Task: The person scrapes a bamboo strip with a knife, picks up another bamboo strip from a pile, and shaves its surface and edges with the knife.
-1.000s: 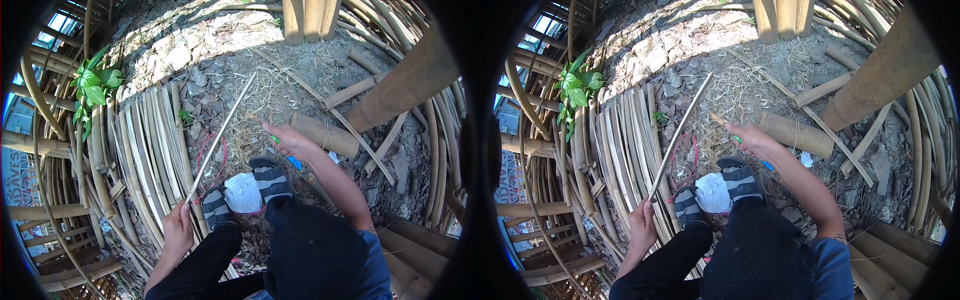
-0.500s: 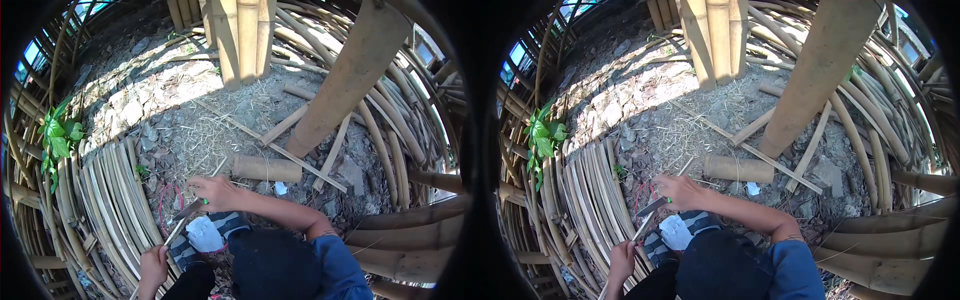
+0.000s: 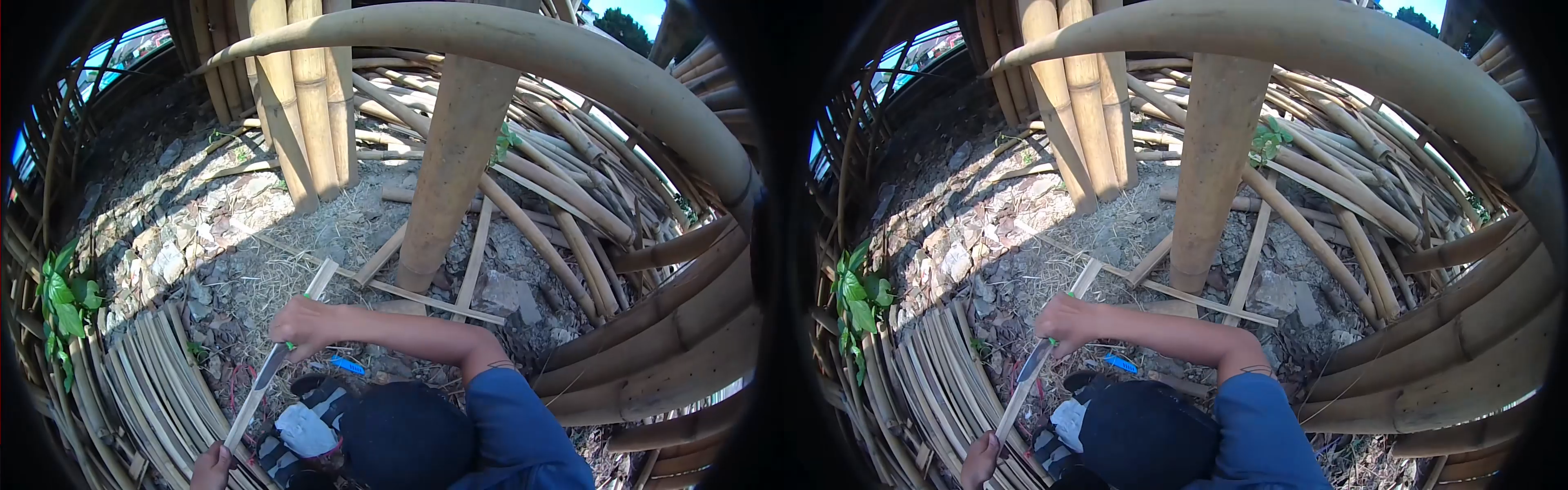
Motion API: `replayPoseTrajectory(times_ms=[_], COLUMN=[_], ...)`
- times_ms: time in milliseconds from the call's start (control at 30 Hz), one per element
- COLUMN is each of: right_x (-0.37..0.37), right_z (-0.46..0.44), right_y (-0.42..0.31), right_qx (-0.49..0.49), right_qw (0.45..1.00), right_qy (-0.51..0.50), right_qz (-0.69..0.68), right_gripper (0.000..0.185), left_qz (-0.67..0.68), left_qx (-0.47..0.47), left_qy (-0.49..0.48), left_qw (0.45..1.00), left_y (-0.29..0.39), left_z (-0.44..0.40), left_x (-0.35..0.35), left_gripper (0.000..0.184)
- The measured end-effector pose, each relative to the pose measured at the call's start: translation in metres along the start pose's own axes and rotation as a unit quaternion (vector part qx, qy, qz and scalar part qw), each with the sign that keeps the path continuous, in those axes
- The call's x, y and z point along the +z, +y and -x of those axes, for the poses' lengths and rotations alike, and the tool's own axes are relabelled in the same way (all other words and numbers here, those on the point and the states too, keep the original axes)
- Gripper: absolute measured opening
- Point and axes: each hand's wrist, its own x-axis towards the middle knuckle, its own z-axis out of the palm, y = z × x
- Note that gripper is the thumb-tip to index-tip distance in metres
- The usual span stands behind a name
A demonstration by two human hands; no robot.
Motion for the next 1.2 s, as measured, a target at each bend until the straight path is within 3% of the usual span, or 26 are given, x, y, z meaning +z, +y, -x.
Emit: replayPoseTrajectory(times_ms=[33, 200, 333, 400, 467, 533, 600, 733, 767, 800, 833, 933, 1067, 1200], right_x=[-0.009, -0.058, -0.089, -0.099, -0.101, -0.112, -0.115, -0.126, -0.131, -0.137, -0.145, -0.175, -0.191, -0.196], right_z=[-0.005, -0.036, -0.07, -0.088, -0.108, -0.124, -0.134, -0.136, -0.135, -0.136, -0.135, -0.127, -0.118, -0.103], right_y=[0.005, 0.01, 0.005, 0.0, -0.004, -0.022, -0.036, -0.076, -0.083, -0.097, -0.105, -0.132, -0.146, -0.168], right_qx=[-0.005, 0.011, 0.02, 0.126, 0.154, 0.26, 0.256, 0.216, 0.203, 0.187, 0.192, 0.182, 0.177, 0.159], right_qw=[1.0, 0.998, 0.997, 0.986, 0.981, 0.965, 0.966, 0.974, 0.976, 0.979, 0.978, 0.975, 0.976, 0.98], right_qy=[-0.002, -0.025, -0.002, 0.008, 0.029, 0.0, -0.011, -0.024, -0.023, -0.024, -0.041, -0.053, 0.008, 0.049], right_qz=[0.003, 0.048, 0.068, 0.108, 0.118, 0.025, 0.031, 0.06, 0.07, 0.075, 0.074, 0.114, 0.125, 0.106], right_gripper=[0.028, 0.031, 0.04, 0.051, 0.058, 0.061, 0.062, 0.059, 0.059, 0.058, 0.058, 0.061, 0.068, 0.07], left_qz=[-0.013, 0.039, 0.186, 0.152, 0.135, 0.096, 0.143, 0.02, 0.112, 0.204, 0.237, 0.196, 0.136, 0.117], left_qx=[0.044, 0.092, 0.056, 0.048, 0.049, 0.045, 0.069, -0.043, -0.016, 0.007, -0.005, 0.038, 0.065, 0.036], left_qy=[0.014, 0.025, 0.056, 0.091, 0.132, 0.202, 0.231, 0.229, 0.267, 0.306, 0.298, 0.344, 0.372, 0.41], left_qw=[0.999, 0.995, 0.979, 0.983, 0.981, 0.974, 0.96, 0.972, 0.957, 0.93, 0.925, 0.918, 0.916, 0.904], left_y=[-0.003, 0.009, 0.002, 0.009, 0.003, -0.005, -0.011, 0.011, -0.003, 0.003, 0.006, 0.038, 0.072, 0.113], left_z=[0.003, 0.024, 0.035, 0.047, 0.05, 0.052, 0.055, 0.085, 0.073, 0.076, 0.081, 0.12, 0.171, 0.212], left_x=[-0.004, -0.032, -0.04, -0.048, -0.05, -0.051, -0.05, -0.06, -0.064, -0.061, -0.067, -0.072, -0.079, -0.078], left_gripper=[0.045, 0.032, 0.026, 0.025, 0.026, 0.028, 0.029, 0.042, 0.03, 0.04, 0.035, 0.035, 0.036, 0.034])
